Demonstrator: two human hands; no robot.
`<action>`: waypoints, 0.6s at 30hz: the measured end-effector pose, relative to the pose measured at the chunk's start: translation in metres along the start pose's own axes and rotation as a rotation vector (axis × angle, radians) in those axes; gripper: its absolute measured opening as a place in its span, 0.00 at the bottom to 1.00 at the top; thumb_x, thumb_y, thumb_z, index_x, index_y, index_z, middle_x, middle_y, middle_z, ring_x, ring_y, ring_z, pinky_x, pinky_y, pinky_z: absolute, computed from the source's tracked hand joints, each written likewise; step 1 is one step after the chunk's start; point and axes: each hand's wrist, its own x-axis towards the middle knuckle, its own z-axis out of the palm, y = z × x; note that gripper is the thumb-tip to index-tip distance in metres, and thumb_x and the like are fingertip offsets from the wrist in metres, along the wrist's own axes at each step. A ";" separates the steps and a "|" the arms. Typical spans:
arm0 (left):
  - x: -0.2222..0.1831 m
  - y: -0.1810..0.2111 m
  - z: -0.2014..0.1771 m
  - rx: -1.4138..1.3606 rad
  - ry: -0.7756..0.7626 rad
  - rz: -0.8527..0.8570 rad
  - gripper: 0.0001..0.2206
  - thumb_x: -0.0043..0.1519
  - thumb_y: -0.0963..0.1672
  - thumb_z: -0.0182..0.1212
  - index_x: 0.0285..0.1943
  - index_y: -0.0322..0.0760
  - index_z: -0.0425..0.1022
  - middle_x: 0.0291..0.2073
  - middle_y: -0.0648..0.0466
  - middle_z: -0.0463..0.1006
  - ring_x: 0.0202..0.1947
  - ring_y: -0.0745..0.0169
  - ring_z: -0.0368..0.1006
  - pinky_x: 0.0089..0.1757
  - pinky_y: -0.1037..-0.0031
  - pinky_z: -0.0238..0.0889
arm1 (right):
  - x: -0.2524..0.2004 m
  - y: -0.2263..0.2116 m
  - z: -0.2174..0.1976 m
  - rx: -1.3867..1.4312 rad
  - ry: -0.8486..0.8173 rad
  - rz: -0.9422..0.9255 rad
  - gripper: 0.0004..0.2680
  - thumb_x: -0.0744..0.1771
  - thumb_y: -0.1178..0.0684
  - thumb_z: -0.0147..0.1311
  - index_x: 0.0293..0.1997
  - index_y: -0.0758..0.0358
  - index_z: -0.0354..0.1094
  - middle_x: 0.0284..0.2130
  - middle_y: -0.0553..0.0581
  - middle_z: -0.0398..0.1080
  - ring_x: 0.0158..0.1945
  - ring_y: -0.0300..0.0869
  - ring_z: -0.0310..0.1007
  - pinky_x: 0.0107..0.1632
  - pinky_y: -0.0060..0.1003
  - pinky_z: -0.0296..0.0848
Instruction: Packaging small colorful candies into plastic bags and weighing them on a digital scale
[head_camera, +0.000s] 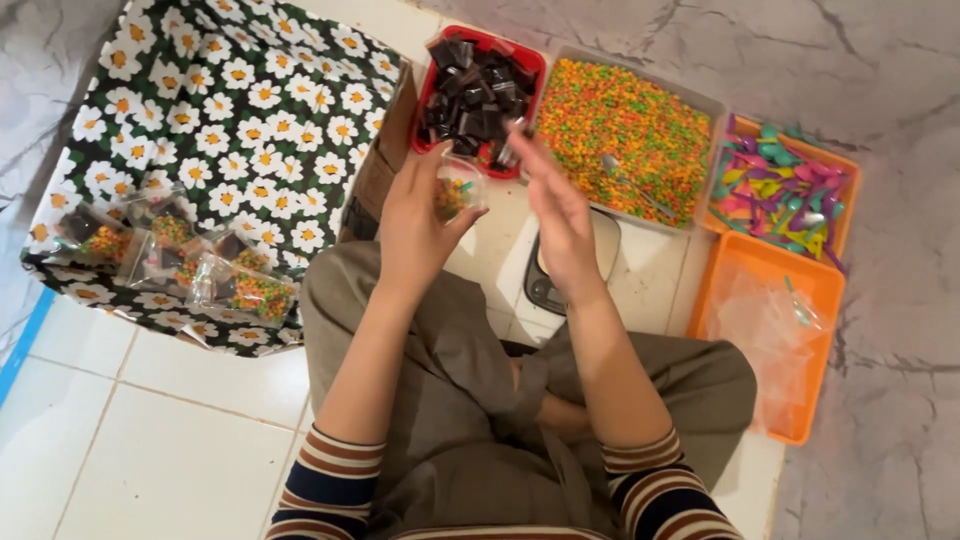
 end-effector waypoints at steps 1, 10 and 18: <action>-0.002 0.011 0.001 -0.006 -0.004 0.009 0.41 0.44 0.42 0.85 0.69 0.36 0.68 0.51 0.43 0.76 0.55 0.36 0.74 0.57 0.56 0.67 | -0.010 -0.002 -0.007 -0.005 0.008 -0.005 0.17 0.75 0.44 0.42 0.72 0.60 0.63 0.71 0.55 0.60 0.78 0.41 0.40 0.79 0.47 0.36; -0.050 0.080 0.020 -0.008 -0.192 0.258 0.33 0.49 0.40 0.79 0.66 0.35 0.71 0.50 0.44 0.73 0.52 0.39 0.72 0.54 0.57 0.67 | -0.091 -0.053 -0.061 -0.854 -0.153 -0.049 0.12 0.70 0.45 0.57 0.60 0.51 0.71 0.50 0.54 0.77 0.75 0.52 0.53 0.65 0.75 0.08; -0.100 0.118 0.033 -0.194 -0.382 0.247 0.31 0.49 0.43 0.78 0.57 0.42 0.60 0.41 0.52 0.73 0.47 0.47 0.73 0.48 0.60 0.64 | -0.157 -0.089 -0.073 -1.227 -0.266 -0.181 0.07 0.72 0.45 0.51 0.47 0.55 0.67 0.37 0.54 0.80 0.69 0.50 0.68 0.67 0.76 0.12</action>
